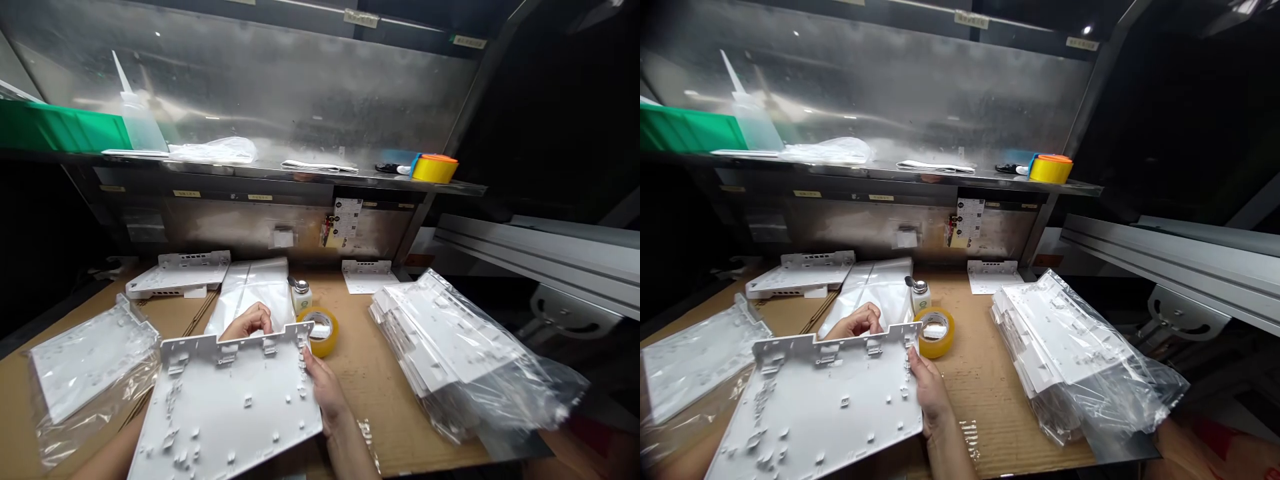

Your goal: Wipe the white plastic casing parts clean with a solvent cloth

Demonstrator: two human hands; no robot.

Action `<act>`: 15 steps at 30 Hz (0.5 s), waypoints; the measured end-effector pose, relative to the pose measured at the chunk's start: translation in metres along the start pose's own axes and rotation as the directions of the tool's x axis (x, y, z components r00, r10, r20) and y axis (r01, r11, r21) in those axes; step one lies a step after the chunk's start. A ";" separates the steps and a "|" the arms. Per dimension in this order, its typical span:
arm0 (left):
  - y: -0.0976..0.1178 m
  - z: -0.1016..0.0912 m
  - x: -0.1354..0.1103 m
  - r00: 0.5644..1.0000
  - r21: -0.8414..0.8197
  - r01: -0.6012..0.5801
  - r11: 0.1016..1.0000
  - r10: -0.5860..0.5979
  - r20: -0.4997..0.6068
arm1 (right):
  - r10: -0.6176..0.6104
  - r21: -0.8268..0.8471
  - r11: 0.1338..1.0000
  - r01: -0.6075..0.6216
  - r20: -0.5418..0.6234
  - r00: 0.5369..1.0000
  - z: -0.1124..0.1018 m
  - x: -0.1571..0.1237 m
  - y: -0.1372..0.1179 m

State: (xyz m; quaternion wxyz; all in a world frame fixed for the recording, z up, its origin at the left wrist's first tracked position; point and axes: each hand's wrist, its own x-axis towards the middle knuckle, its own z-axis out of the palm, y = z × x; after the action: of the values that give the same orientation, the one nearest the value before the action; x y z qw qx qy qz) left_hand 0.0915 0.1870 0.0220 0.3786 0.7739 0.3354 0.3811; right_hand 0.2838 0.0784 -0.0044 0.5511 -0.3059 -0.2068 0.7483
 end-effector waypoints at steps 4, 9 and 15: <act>0.001 -0.016 -0.003 0.993 0.243 -0.026 0.970 0.052 -0.104 | 0.012 -0.003 1.000 -0.013 -0.052 0.999 -0.008 -0.007 0.000; 0.007 -0.036 0.000 0.974 0.489 -0.003 0.872 0.114 -0.198 | 0.023 -0.006 1.000 -0.024 -0.138 0.990 -0.025 -0.024 -0.003; 0.034 -0.031 0.004 0.989 0.484 -0.095 0.870 0.138 -0.055 | -0.449 -0.458 0.858 0.233 -0.448 0.773 -0.057 -0.072 -0.007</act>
State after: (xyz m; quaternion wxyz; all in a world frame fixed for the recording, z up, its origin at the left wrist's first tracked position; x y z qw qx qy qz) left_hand 0.0755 0.1840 0.0646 0.1363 0.8449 0.3882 0.3419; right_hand 0.3421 0.0103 -0.0248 0.6458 -0.5601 -0.2357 0.4622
